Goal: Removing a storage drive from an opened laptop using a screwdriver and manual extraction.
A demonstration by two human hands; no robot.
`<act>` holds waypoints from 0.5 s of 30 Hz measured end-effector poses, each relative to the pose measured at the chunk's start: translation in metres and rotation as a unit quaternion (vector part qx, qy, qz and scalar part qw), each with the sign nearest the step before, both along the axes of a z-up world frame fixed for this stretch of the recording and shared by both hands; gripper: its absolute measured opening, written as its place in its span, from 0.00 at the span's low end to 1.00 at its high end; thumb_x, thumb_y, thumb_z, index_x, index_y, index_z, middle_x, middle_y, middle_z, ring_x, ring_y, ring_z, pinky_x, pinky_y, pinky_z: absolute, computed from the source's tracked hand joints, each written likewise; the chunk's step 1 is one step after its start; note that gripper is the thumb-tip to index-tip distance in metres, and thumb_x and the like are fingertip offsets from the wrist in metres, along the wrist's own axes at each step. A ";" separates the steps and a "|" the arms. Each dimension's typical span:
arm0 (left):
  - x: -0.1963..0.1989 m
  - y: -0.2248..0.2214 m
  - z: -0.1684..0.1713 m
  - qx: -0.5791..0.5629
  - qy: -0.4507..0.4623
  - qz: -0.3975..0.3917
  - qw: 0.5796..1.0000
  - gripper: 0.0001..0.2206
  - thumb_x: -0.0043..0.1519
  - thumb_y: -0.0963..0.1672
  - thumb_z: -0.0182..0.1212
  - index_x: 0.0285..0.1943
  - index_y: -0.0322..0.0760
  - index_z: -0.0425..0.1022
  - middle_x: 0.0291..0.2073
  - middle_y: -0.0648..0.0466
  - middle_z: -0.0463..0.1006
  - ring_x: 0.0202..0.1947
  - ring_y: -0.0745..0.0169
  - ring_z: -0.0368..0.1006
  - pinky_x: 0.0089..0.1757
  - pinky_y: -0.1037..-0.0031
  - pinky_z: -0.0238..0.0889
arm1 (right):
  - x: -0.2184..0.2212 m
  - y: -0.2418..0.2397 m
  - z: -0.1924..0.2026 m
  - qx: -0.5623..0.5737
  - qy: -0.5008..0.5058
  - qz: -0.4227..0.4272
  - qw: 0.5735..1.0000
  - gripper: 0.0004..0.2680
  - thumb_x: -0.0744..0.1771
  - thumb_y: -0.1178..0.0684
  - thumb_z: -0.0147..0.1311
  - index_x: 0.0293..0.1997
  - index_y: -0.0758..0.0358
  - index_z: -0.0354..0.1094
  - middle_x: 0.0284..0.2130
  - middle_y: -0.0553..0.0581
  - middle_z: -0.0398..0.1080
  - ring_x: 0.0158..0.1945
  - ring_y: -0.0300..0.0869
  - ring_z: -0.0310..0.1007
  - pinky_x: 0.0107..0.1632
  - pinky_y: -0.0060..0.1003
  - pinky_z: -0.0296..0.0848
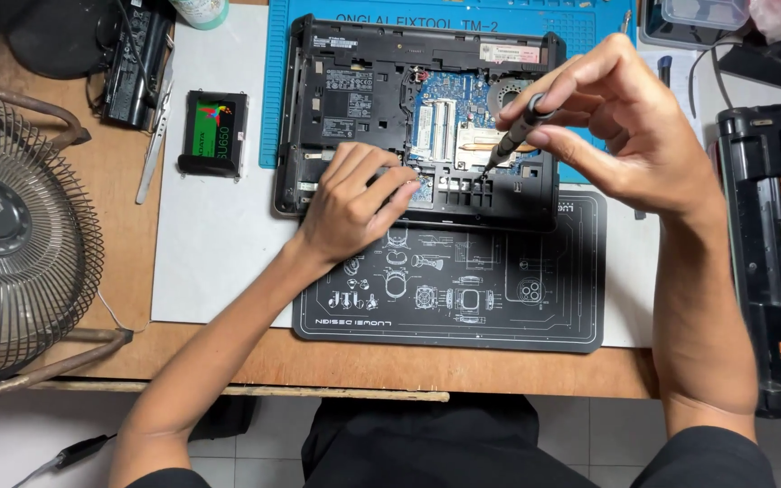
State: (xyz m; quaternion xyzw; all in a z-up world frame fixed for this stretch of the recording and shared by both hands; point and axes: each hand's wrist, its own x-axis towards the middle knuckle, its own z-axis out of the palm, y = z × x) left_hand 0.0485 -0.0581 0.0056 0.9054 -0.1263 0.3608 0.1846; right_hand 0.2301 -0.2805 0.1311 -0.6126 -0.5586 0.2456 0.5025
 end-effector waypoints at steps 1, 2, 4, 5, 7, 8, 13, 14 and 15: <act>0.005 -0.006 0.000 -0.009 0.011 -0.006 1.000 0.05 0.67 0.41 0.63 0.43 0.31 0.78 0.37 0.47 0.76 0.38 0.53 0.71 0.41 0.65 0.60 | 0.000 -0.002 0.000 0.015 0.000 0.000 1.000 0.09 0.71 0.69 0.49 0.51 0.66 0.51 0.50 0.70 0.68 0.60 0.56 0.76 0.62 0.45 0.82; 0.011 -0.011 0.000 -0.018 0.022 -0.013 1.000 0.06 0.68 0.42 0.62 0.45 0.31 0.77 0.37 0.47 0.75 0.39 0.53 0.69 0.42 0.65 0.59 | 0.000 -0.004 0.001 0.029 0.000 0.000 1.000 0.10 0.71 0.70 0.49 0.52 0.66 0.50 0.49 0.69 0.66 0.61 0.57 0.75 0.62 0.47 0.84; 0.021 -0.021 0.002 -0.027 0.049 -0.014 0.998 0.09 0.68 0.44 0.64 0.48 0.32 0.76 0.39 0.47 0.75 0.40 0.53 0.69 0.42 0.66 0.59 | -0.002 -0.006 0.004 0.051 -0.009 -0.001 0.999 0.10 0.71 0.70 0.49 0.52 0.67 0.49 0.48 0.71 0.66 0.60 0.59 0.76 0.61 0.47 0.85; 0.027 -0.025 0.003 -0.034 0.076 -0.015 0.996 0.12 0.68 0.46 0.65 0.52 0.32 0.74 0.40 0.47 0.75 0.41 0.53 0.69 0.42 0.67 0.59 | -0.002 -0.006 0.006 0.074 -0.018 -0.002 0.997 0.11 0.71 0.71 0.50 0.52 0.69 0.49 0.47 0.73 0.66 0.59 0.61 0.77 0.60 0.48 0.85; 0.035 -0.031 0.006 -0.052 0.094 -0.023 0.994 0.14 0.69 0.48 0.61 0.56 0.34 0.73 0.41 0.48 0.75 0.41 0.54 0.70 0.42 0.67 0.59 | -0.005 -0.009 0.007 0.092 -0.014 -0.014 0.996 0.11 0.71 0.72 0.50 0.52 0.68 0.48 0.47 0.73 0.66 0.58 0.60 0.77 0.61 0.48 0.85; 0.040 -0.034 0.008 -0.071 0.113 -0.031 0.991 0.17 0.70 0.50 0.57 0.60 0.35 0.72 0.42 0.49 0.76 0.42 0.55 0.71 0.43 0.68 0.59 | -0.006 -0.010 0.008 0.109 -0.009 -0.026 0.994 0.12 0.71 0.72 0.50 0.52 0.67 0.47 0.47 0.74 0.66 0.58 0.60 0.76 0.61 0.48 0.85; 0.058 -0.042 0.013 -0.169 0.135 -0.064 0.974 0.06 0.67 0.42 0.61 0.49 0.36 0.74 0.39 0.52 0.77 0.40 0.57 0.71 0.43 0.68 0.57 | -0.005 -0.013 0.012 0.134 -0.014 -0.053 0.990 0.12 0.72 0.73 0.48 0.53 0.67 0.46 0.49 0.77 0.65 0.56 0.64 0.76 0.65 0.53 0.82; 0.061 -0.043 0.014 -0.206 0.143 -0.073 0.965 0.02 0.66 0.40 0.61 0.45 0.37 0.74 0.37 0.54 0.77 0.39 0.58 0.71 0.43 0.70 0.57 | -0.004 -0.014 0.011 0.139 -0.017 -0.060 0.988 0.13 0.73 0.75 0.48 0.53 0.66 0.45 0.49 0.78 0.64 0.56 0.65 0.76 0.64 0.54 0.82; 0.062 -0.043 0.013 -0.206 0.143 -0.073 0.965 0.02 0.66 0.40 0.61 0.45 0.37 0.74 0.37 0.54 0.77 0.39 0.58 0.71 0.43 0.70 0.57 | -0.003 -0.014 0.009 0.140 -0.017 -0.060 0.988 0.13 0.73 0.75 0.48 0.53 0.66 0.45 0.49 0.78 0.64 0.56 0.65 0.76 0.64 0.54 0.82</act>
